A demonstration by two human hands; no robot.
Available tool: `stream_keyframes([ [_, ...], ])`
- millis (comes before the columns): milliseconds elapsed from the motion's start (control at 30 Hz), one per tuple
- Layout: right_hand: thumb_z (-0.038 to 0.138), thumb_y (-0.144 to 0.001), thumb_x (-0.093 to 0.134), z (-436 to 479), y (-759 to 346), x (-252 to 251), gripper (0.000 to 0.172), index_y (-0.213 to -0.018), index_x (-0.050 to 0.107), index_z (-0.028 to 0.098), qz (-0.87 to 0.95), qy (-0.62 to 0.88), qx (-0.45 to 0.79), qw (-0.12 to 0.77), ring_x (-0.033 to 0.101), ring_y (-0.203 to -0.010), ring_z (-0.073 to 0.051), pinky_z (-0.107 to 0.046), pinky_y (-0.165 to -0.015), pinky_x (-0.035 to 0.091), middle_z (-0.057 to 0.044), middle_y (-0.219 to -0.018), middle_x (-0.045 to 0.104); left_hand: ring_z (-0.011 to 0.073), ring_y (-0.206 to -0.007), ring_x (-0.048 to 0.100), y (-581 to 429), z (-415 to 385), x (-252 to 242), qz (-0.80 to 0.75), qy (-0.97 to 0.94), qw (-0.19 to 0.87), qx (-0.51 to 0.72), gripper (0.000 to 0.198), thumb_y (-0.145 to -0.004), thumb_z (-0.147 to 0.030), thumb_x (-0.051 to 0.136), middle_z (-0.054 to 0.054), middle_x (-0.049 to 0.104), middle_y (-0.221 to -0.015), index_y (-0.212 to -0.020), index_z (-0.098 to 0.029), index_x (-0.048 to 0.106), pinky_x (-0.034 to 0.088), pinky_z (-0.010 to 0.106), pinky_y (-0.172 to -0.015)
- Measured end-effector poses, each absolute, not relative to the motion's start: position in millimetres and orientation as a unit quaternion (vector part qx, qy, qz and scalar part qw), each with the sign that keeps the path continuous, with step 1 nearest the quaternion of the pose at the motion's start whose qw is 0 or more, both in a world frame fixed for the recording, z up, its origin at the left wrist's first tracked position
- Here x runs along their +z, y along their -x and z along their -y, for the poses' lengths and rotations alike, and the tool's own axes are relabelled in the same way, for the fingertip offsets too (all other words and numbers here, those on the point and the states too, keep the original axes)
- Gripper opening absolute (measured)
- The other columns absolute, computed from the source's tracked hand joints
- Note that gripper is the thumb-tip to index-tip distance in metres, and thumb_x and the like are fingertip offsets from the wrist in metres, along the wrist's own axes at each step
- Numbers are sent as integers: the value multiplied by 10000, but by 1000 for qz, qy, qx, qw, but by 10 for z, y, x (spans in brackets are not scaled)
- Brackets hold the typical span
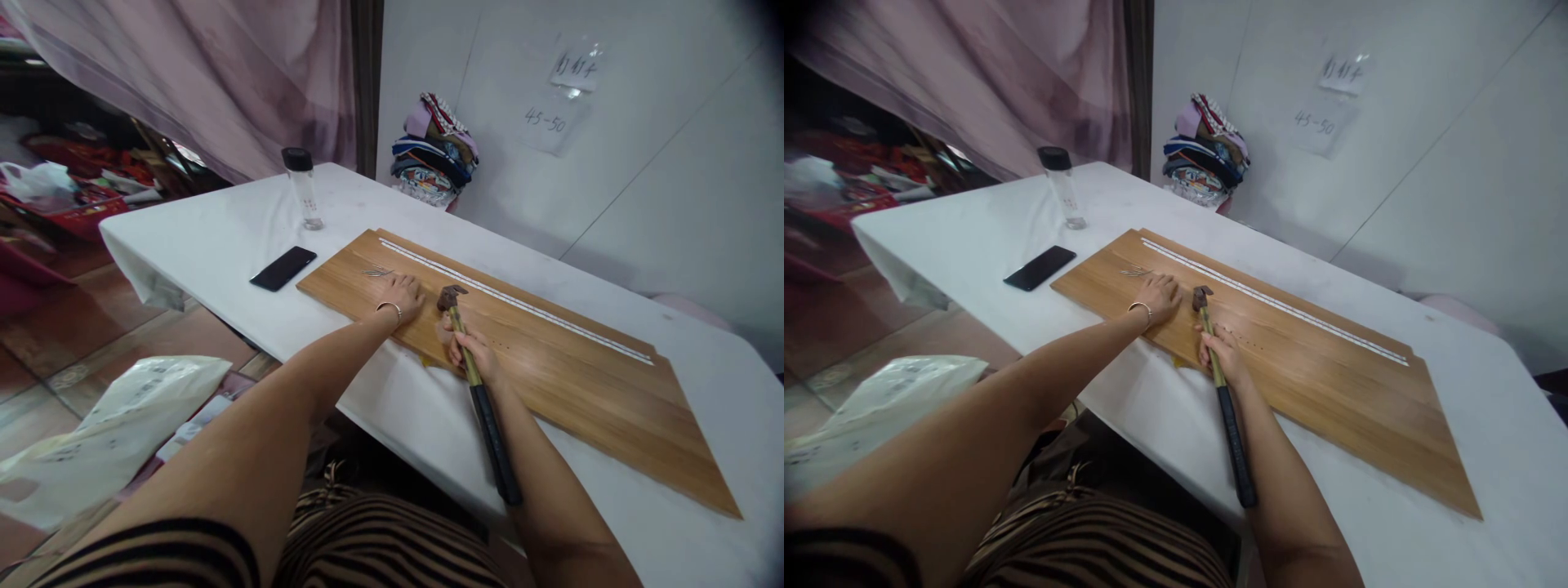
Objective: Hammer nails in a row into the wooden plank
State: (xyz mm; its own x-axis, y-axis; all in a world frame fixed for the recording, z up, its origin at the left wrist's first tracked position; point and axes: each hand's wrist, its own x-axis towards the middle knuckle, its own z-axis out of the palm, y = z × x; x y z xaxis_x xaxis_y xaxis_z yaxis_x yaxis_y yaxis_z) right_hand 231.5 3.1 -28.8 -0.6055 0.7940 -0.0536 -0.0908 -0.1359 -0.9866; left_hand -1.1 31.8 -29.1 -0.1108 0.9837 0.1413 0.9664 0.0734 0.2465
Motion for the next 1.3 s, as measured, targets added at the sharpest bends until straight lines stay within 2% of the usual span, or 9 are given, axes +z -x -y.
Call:
stream_keyframes([
  [567, 610, -762, 784, -9, -2292, -281, 493, -1020, 652, 211, 556, 312, 696, 330, 451, -388, -137, -263, -425, 311, 101, -458, 497, 305, -1476, 518, 27, -307, -306, -735, -663, 33, 136, 414, -1070, -366, 433, 148, 632, -1552, -1333, -195, 704, 363, 478, -1263],
  [1100, 543, -840, 747, 65, -2353, -210, 436, -1085, 658, 193, 565, 312, 701, 303, 474, -445, -140, -276, -463, 340, 83, -509, 514, 312, -1497, 497, -2, -203, -209, -731, -669, 46, 127, 395, -1068, -354, 453, 144, 629, -1560, -1332, -196, 700, 344, 490, -1286],
  [1300, 573, -839, 748, 128, -2383, -232, 464, -1077, 672, 182, 540, 320, 711, 316, 455, -443, -141, -282, -458, 330, 71, -513, 500, 317, -1536, 470, -12, -141, -173, -732, -668, 53, 125, 371, -1053, -354, 514, 133, 591, -1621, -1335, -204, 703, 353, 511, -1290],
])
